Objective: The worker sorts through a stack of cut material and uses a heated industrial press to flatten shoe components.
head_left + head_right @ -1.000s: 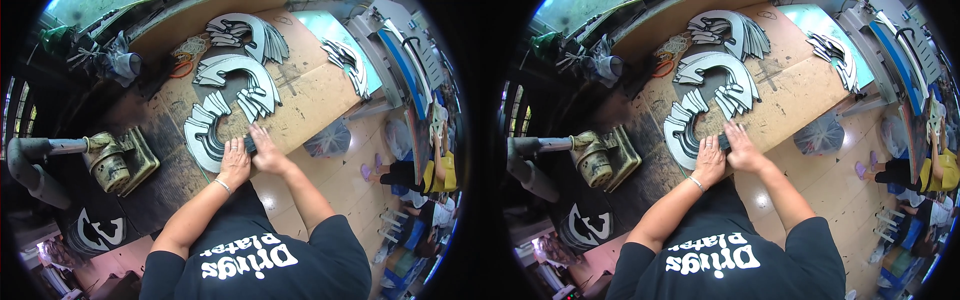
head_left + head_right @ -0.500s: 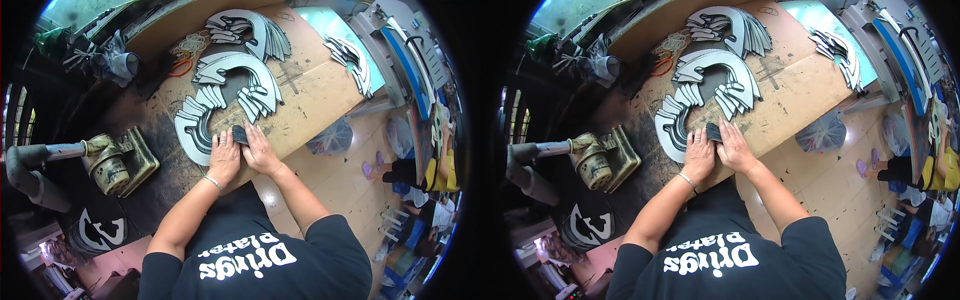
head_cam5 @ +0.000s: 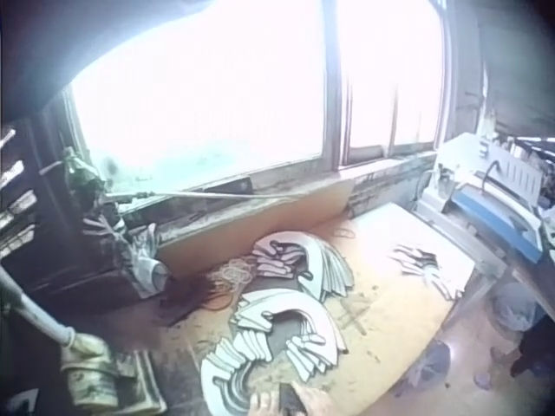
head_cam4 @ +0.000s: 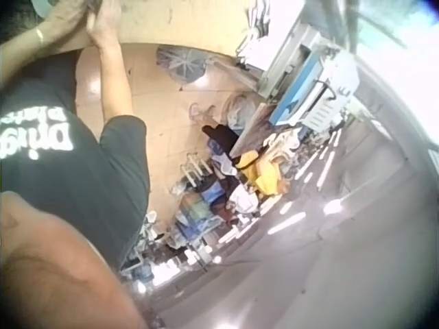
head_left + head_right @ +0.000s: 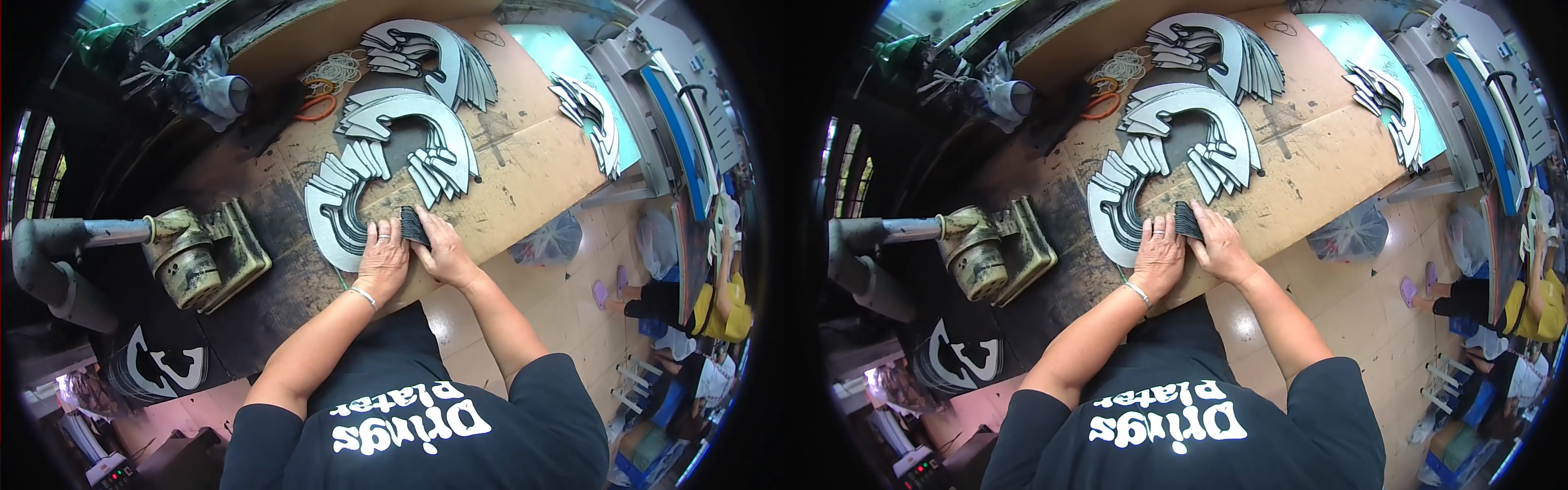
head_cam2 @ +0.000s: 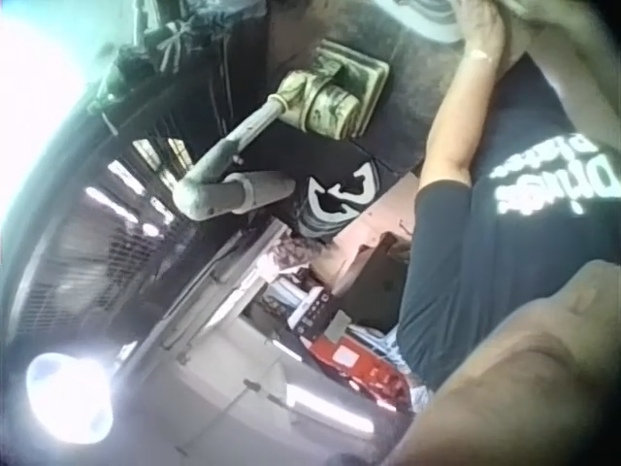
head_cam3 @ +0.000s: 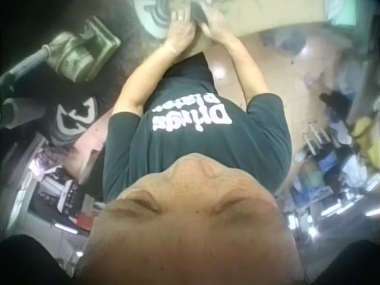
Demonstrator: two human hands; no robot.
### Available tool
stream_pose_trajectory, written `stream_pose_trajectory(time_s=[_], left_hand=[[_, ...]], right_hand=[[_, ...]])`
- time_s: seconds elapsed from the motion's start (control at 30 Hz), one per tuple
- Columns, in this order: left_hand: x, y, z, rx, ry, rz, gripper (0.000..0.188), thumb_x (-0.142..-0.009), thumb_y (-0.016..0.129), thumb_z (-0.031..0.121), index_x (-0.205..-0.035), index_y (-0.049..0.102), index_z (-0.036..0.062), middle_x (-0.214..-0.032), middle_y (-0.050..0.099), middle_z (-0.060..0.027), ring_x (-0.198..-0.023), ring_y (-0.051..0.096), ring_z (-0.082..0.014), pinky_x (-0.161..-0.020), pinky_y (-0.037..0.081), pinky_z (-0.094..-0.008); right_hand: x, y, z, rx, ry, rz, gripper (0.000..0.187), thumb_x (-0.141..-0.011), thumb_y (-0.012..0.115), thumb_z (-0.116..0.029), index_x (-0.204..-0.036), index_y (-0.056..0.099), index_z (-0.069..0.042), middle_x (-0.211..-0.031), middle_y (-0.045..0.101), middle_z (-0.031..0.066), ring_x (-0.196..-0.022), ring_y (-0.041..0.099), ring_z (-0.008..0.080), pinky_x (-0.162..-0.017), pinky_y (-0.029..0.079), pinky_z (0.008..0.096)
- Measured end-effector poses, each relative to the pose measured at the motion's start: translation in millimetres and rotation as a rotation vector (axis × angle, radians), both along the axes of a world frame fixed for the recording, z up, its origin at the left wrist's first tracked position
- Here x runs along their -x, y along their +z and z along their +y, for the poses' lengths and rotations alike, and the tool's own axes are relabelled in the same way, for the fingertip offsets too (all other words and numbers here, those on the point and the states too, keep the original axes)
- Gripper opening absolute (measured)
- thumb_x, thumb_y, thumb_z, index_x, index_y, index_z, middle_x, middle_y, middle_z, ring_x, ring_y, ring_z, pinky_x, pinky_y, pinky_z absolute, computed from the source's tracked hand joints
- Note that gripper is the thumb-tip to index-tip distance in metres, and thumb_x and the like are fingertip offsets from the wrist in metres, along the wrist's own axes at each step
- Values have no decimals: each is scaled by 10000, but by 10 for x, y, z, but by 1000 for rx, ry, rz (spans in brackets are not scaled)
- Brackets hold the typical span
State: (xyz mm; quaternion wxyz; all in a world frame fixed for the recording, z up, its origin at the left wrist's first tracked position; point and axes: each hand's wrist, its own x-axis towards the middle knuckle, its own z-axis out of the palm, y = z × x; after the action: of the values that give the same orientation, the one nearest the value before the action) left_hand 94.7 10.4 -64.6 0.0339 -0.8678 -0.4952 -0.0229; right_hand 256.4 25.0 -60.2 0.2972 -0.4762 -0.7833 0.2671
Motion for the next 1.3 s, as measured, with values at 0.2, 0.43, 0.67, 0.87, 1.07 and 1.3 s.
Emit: stream_pose_trajectory(time_s=[0.2, 0.43, 0.67, 0.87, 1.07, 1.3], left_hand=[[287, 219, 158, 189, -82, -120, 539, -830, 558, 253, -1275, 469, -38, -1181, 520, -181, -1109, 499, -288, -1036, 311, -427], [744, 621, 313, 273, -237, 73, 759, -730, 711, 309, -1327, 419, -57, -996, 573, -109, -1043, 547, -240, -1133, 233, -423], [675, 538, -344, 118, -2, 258, 836, -794, 669, 391, -1398, 327, -76, -831, 522, -73, -778, 567, -202, -902, 370, -352], [634, 580, -422, 266, 83, 264, 771, -789, 673, 373, -1358, 396, -66, -871, 583, -69, -799, 604, -201, -815, 431, -352], [654, 618, 31, 144, 38, 378, 217, -827, 527, 148, -958, 649, 27, -829, 624, -61, -842, 602, -189, -766, 415, -309], [626, 1023, 599, 688, -184, 626, 437, -723, 714, 484, -884, 689, 79, -884, 678, -48, -909, 635, -226, -878, 432, -319]], right_hand=[[-74, 77, 86, -77, 57, -40, 447, -744, 654, -64, -1162, 521, 17, -1095, 591, 197, -1039, 560, 357, -901, 445, 412], [-126, 373, 103, -223, 199, -208, 436, -708, 632, -48, -1127, 531, 25, -1061, 606, 175, -997, 588, 334, -885, 462, 403], [-139, 440, -98, -327, 250, -244, 356, -765, 561, -43, -1115, 548, 24, -1064, 612, 168, -990, 599, 320, -885, 466, 390], [-151, 401, -126, -271, 208, -195, 420, -722, 603, -29, -1133, 527, 19, -1052, 604, 175, -987, 592, 333, -889, 465, 394], [-63, 440, -92, 5, 164, -102, 390, -744, 649, -81, -1099, 525, 18, -975, 601, 185, -874, 601, 373, -789, 498, 423], [-137, 616, 309, 844, 198, 77, 436, -763, 687, -203, -1092, 627, 77, -899, 685, 165, -817, 636, 194, -767, 498, 301]])
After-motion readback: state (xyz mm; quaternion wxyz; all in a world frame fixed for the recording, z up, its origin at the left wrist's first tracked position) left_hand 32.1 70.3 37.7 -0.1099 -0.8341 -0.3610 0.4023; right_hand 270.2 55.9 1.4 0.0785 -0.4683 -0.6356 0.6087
